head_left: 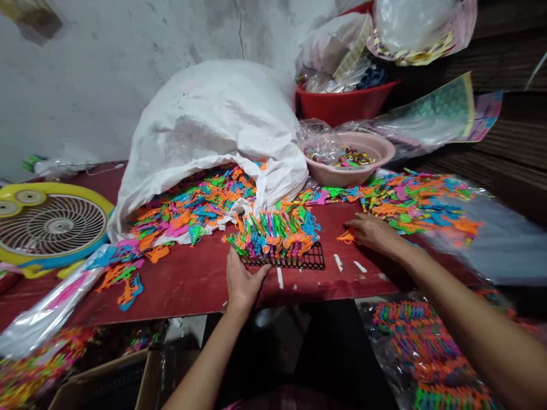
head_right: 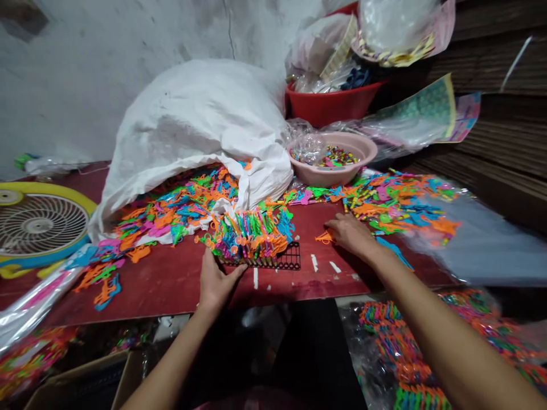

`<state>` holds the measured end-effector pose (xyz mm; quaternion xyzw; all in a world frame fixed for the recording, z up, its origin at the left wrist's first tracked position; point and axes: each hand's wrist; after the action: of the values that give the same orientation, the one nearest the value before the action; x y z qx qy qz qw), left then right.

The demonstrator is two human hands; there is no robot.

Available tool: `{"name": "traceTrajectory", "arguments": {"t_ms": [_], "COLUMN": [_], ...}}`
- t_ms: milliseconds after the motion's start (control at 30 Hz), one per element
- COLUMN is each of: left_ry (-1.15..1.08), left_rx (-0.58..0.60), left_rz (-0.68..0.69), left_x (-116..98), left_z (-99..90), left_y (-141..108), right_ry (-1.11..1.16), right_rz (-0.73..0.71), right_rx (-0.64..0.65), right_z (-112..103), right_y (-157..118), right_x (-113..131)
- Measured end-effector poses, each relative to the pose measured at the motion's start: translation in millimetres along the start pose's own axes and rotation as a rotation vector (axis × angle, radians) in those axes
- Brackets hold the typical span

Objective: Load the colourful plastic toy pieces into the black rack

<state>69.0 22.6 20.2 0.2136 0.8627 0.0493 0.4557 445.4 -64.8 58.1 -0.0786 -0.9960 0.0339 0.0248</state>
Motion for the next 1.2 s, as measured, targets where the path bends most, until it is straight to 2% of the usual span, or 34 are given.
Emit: {"name": "traceTrajectory", "arguments": {"t_ms": [100, 167, 300, 367, 433, 500, 600, 667, 833, 1033, 1200], "left_ry": [-0.071, -0.114, -0.097, -0.057, -0.061, -0.103, -0.150, -0.176, -0.276, -0.337, -0.364], "left_rx": [0.016, -0.016, -0.204, -0.249, -0.171, -0.023, 0.164, 0.245, 0.391, 0.490, 0.526], "left_rz": [-0.013, -0.003, 0.071, 0.140, 0.237, 0.348, 0.464, 0.477, 0.425, 0.306, 0.165], "left_x": [5, 8, 6, -2, -13, -25, -39, -45, -57, -80, -87], "left_z": [1.1, 1.9, 2.9, 4.5, 7.9, 13.1, 22.6, 29.0, 40.6, 50.8, 65.9], "left_y": [-7, -15, -42, -59, -73, -82, -85, -81, -74, -67, -57], "right_ry": [0.084, 0.133, 0.096, 0.065, 0.072, 0.134, 0.303, 0.409, 0.761, 1.368, 1.570], "right_rz": [-0.002, 0.000, -0.003, 0.016, 0.022, 0.004, -0.015, -0.009, 0.009, 0.005, 0.051], "right_rx": [0.038, 0.088, 0.145, 0.134, 0.145, 0.183, 0.231, 0.237, 0.159, 0.197, 0.030], "right_z": [-5, -8, -13, -15, -17, -19, -19, -16, -11, -8, 6], "right_y": [-7, -12, -21, -25, -28, -32, -37, -42, -59, -85, -87], "right_x": [-3, -3, 2, 4, 7, 9, 13, 16, 32, 81, 125]}}
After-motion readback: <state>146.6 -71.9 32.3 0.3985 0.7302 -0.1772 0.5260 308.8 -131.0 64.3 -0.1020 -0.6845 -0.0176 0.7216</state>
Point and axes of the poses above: each hand's wrist, its own y-axis towards the middle knuckle, its own z-axis out of the palm, x = y × z, and after that the axes turned 11 degrees about x, right-handed
